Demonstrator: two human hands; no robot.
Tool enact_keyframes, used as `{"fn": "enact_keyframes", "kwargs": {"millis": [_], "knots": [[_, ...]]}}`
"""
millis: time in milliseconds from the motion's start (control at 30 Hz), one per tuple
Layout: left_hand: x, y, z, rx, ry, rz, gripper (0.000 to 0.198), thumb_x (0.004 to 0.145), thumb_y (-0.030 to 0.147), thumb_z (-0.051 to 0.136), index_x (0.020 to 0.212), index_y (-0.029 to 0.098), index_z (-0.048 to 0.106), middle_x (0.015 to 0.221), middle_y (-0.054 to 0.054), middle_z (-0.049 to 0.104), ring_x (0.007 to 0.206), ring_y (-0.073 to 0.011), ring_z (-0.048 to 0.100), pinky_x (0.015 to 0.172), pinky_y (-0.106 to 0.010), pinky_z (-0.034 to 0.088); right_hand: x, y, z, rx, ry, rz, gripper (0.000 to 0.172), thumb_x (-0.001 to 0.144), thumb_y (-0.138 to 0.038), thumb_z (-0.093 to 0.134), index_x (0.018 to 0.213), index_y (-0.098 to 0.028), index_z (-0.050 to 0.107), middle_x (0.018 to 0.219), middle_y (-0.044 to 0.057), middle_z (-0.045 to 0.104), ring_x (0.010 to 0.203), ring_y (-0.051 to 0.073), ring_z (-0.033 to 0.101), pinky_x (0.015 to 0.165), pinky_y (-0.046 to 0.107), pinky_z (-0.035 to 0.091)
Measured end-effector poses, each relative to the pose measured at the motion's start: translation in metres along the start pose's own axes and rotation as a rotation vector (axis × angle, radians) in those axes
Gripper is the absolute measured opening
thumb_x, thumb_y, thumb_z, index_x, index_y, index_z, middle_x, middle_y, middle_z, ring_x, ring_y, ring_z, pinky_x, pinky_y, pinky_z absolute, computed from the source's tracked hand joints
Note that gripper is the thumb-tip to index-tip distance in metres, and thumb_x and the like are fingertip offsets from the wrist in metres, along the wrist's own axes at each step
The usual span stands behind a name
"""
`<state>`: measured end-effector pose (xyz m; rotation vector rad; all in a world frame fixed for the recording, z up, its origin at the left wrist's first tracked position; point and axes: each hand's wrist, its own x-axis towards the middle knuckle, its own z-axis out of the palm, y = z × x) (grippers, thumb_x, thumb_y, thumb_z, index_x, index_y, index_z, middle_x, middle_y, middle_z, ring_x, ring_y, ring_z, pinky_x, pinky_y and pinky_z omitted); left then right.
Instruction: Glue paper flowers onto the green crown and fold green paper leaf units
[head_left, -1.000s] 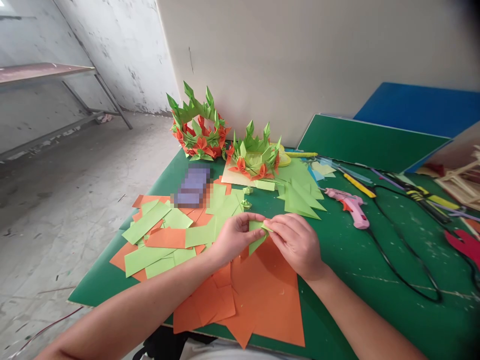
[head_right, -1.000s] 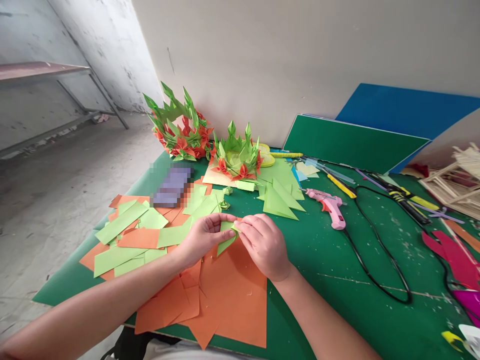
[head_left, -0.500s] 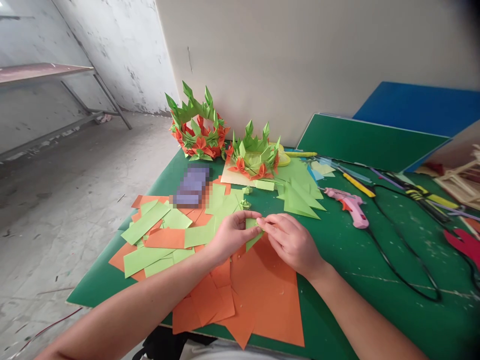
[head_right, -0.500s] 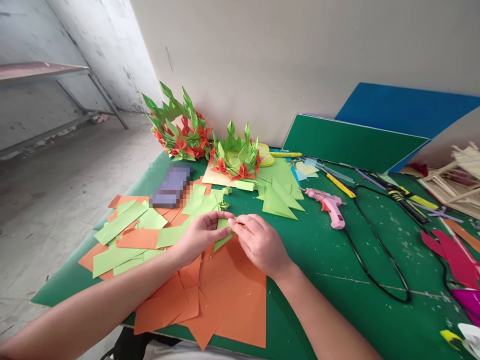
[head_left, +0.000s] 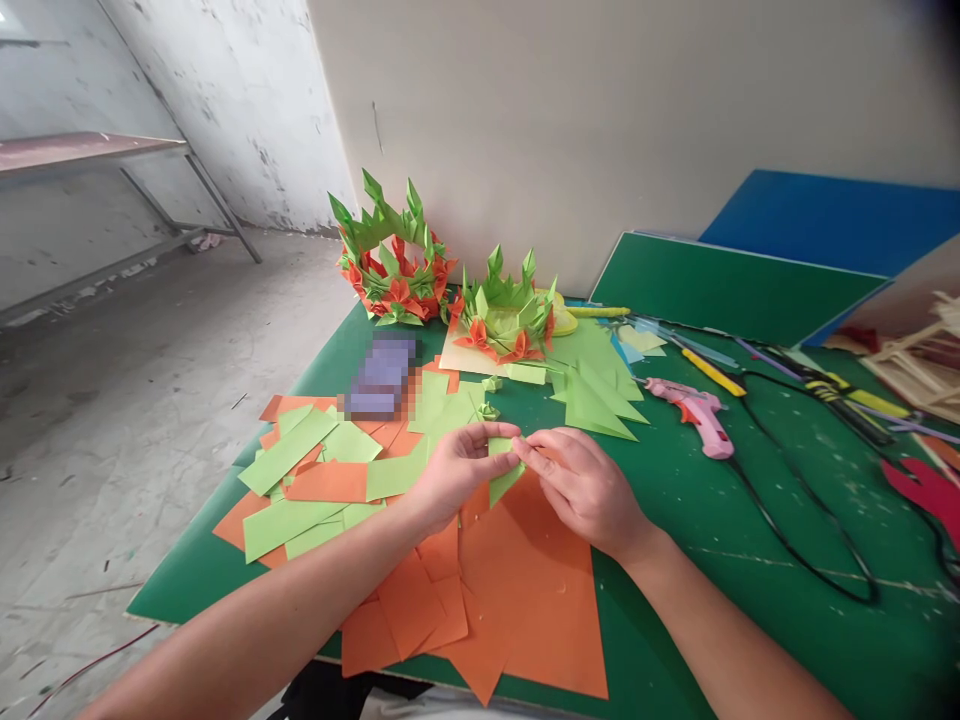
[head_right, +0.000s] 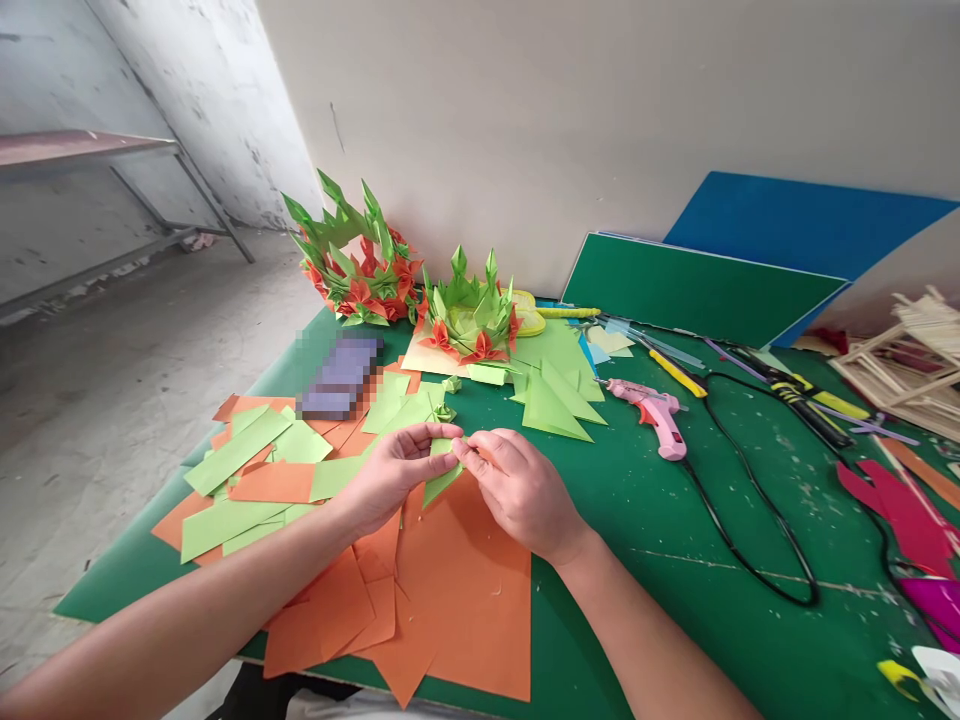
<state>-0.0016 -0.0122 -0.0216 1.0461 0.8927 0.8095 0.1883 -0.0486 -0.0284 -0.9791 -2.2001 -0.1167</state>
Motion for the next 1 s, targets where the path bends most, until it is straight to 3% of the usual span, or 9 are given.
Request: {"fn": "enact_keyframes", "kwargs": {"millis": [100, 267, 367, 467, 700, 1000], "knots": [[0.001, 0.001, 0.001, -0.004, 0.02, 0.025, 0.035, 0.066, 0.032, 0.082, 0.095, 0.017, 0.069, 0.071, 0.002, 0.056, 0.067, -0.0099, 0.053, 0.066, -0.024, 0.044, 0.0, -0.002, -0.001, 0.067, 0.021, 0.056, 0.047, 0.092, -0.01, 0.045, 0.133, -0.03, 0.056, 0.109, 0.009, 0.064, 0.102, 0.024, 0.06, 0.085, 0.043, 0.055], [-0.001, 0.002, 0.005, 0.03, 0.076, 0.165, 0.03, 0.067, 0.028, 0.08, 0.091, 0.019, 0.063, 0.088, 0.0, 0.06, 0.071, -0.0092, 0.055, 0.064, -0.023, 0.045, -0.003, -0.006, 0.006, 0.531, 0.131, 0.492, 0.036, 0.092, -0.025, 0.055, 0.128, -0.028, 0.055, 0.103, 0.006, 0.063, 0.095, 0.019, 0.064, 0.085, 0.036, 0.056], [-0.003, 0.0, 0.007, -0.009, 0.03, 0.182, 0.034, 0.07, 0.027, 0.078, 0.096, 0.02, 0.057, 0.086, 0.0, 0.062, 0.076, -0.0118, 0.059, 0.07, -0.025, 0.048, -0.004, -0.006, 0.014, 0.704, 0.145, 0.624, 0.022, 0.086, -0.034, 0.065, 0.105, -0.024, 0.062, 0.093, 0.004, 0.065, 0.083, 0.016, 0.065, 0.076, 0.03, 0.058], [-0.005, -0.001, 0.009, -0.014, 0.001, 0.172, 0.034, 0.072, 0.028, 0.078, 0.095, 0.019, 0.054, 0.078, 0.001, 0.063, 0.072, -0.0114, 0.06, 0.069, -0.025, 0.048, -0.003, -0.008, 0.016, 0.714, 0.165, 0.646, 0.012, 0.085, -0.033, 0.066, 0.089, -0.022, 0.064, 0.087, 0.003, 0.064, 0.076, 0.014, 0.062, 0.07, 0.027, 0.057], [-0.006, 0.0, 0.013, 0.003, 0.012, 0.18, 0.033, 0.068, 0.03, 0.08, 0.088, 0.018, 0.057, 0.073, 0.001, 0.063, 0.067, -0.0102, 0.059, 0.062, -0.023, 0.048, 0.001, -0.015, 0.011, 0.722, 0.262, 0.596, 0.008, 0.085, -0.026, 0.066, 0.08, -0.021, 0.062, 0.079, 0.003, 0.06, 0.078, 0.016, 0.061, 0.069, 0.029, 0.056], [-0.002, -0.006, 0.011, -0.014, -0.013, 0.227, 0.029, 0.074, 0.023, 0.075, 0.092, 0.017, 0.054, 0.082, -0.002, 0.07, 0.08, -0.0134, 0.066, 0.075, -0.028, 0.053, 0.0, -0.015, 0.011, 0.729, 0.211, 0.567, 0.008, 0.083, -0.019, 0.066, 0.09, -0.023, 0.063, 0.088, 0.002, 0.06, 0.082, 0.015, 0.06, 0.074, 0.028, 0.054]]}}
